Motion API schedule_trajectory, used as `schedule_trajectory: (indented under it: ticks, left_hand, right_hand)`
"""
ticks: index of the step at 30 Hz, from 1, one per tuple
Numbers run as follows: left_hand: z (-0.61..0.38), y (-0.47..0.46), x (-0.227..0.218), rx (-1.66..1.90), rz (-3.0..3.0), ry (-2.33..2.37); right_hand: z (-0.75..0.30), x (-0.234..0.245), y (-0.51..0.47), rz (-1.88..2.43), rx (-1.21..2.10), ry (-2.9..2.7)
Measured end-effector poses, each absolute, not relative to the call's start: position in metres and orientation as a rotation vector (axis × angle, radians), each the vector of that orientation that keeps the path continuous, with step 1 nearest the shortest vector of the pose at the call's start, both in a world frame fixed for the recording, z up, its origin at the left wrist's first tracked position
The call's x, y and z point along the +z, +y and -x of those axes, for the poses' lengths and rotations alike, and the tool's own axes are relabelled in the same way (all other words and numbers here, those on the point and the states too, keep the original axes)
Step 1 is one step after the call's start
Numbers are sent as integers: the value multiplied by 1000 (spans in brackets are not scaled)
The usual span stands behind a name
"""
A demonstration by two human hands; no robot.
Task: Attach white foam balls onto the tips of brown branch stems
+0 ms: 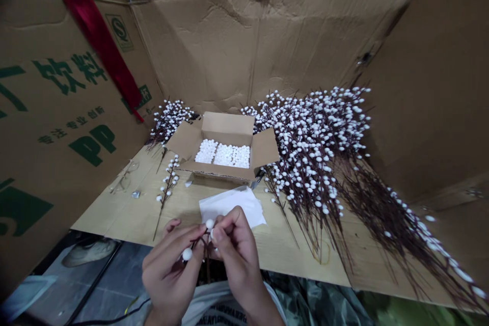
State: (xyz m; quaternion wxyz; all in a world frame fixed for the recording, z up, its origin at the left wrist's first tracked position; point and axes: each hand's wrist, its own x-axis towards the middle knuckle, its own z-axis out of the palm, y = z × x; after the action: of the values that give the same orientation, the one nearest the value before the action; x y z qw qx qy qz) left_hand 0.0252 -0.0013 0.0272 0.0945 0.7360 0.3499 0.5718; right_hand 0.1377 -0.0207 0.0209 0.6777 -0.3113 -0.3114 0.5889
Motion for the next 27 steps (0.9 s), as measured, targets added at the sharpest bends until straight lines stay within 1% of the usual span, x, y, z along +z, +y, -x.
schedule_trajectory:
  ticks: [10, 18, 27]
  left_hand:
    - [-25, -1, 28, 1713, -2223, 1000]
    - [-24, -2, 29, 1710, -2222, 1006]
    - [-25, -2, 28, 1717, -2244, 1006]
  right_hand:
    - [-141, 16, -20, 741, 1298, -784]
    - [-137, 18, -17, 614, 1355, -672]
    - [-133, 18, -14, 638, 1287, -739]
